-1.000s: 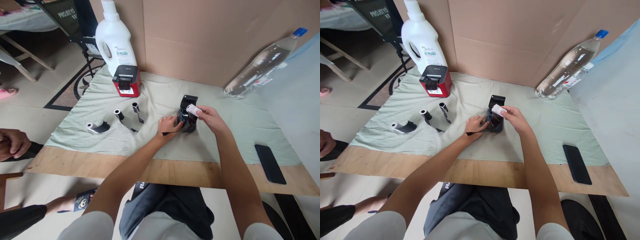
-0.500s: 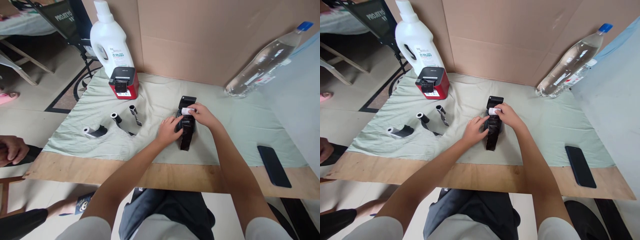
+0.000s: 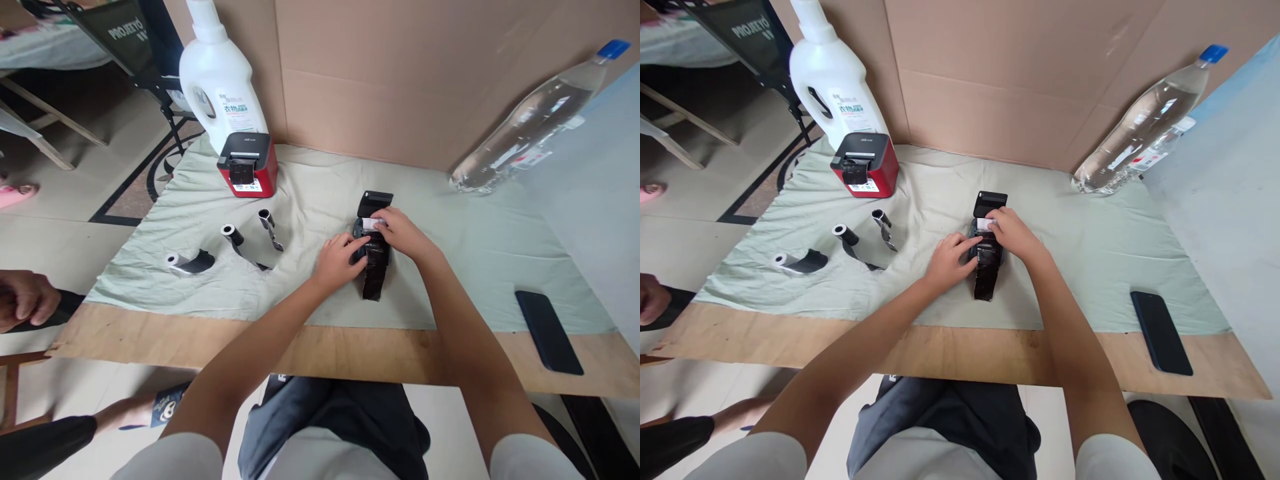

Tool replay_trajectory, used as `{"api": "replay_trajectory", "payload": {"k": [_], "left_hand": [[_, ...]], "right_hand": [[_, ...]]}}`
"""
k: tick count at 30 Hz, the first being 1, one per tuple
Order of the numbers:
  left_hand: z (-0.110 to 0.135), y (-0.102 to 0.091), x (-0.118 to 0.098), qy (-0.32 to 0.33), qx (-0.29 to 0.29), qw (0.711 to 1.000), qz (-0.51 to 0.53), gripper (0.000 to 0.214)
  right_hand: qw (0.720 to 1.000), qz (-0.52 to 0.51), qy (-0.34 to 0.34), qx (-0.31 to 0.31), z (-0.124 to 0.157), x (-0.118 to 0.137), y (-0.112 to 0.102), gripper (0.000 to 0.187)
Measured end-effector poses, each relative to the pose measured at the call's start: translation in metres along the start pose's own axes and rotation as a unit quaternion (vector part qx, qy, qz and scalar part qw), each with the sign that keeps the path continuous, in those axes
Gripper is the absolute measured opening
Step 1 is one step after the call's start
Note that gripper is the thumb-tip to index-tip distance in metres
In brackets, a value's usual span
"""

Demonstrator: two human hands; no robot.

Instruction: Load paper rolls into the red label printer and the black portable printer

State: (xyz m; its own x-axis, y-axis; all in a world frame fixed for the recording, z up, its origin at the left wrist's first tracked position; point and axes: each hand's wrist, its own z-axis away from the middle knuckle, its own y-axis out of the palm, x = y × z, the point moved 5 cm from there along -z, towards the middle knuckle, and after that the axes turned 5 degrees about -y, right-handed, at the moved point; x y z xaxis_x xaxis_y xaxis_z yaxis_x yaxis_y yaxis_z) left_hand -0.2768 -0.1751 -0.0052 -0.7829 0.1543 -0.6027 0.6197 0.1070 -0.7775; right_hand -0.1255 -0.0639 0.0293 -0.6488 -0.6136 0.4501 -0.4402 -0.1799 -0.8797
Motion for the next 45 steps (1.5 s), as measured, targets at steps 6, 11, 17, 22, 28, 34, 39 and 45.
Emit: {"api": "replay_trajectory", "payload": {"k": [6,11,17,22,28,34,39,45], "left_hand": [[0.0,0.002,0.001,0.007,-0.014,1.0,0.006,0.043],[0.0,0.004,0.003,0.016,-0.028,0.999,0.008,0.043],[0.0,0.004,0.003,0.022,-0.033,0.999,0.01,0.043],[0.0,0.006,0.004,0.05,-0.044,0.998,0.014,0.04],[0.001,0.01,0.001,0.111,-0.057,0.992,0.005,0.033],[0.004,0.007,-0.004,0.155,-0.081,0.983,-0.05,0.031],[0.01,0.004,-0.014,0.221,-0.087,0.966,-0.106,0.033],[0.011,0.006,-0.015,0.239,-0.079,0.962,-0.106,0.032]], "right_hand": [[1.0,0.016,0.021,-0.013,0.001,-0.006,0.007,0.022],[0.994,0.062,0.084,-0.023,-0.003,-0.004,0.004,0.015],[0.987,0.087,0.126,-0.041,0.0,-0.004,0.003,0.008],[0.979,0.029,0.165,-0.116,0.004,-0.027,0.002,0.039],[0.964,-0.151,0.111,-0.186,-0.012,-0.05,-0.004,0.075],[0.965,-0.153,0.043,-0.209,-0.007,-0.034,-0.011,0.039],[0.983,-0.088,-0.067,-0.146,0.031,-0.004,-0.014,0.015],[0.994,-0.073,-0.025,-0.081,0.035,-0.003,-0.014,0.016]]}}
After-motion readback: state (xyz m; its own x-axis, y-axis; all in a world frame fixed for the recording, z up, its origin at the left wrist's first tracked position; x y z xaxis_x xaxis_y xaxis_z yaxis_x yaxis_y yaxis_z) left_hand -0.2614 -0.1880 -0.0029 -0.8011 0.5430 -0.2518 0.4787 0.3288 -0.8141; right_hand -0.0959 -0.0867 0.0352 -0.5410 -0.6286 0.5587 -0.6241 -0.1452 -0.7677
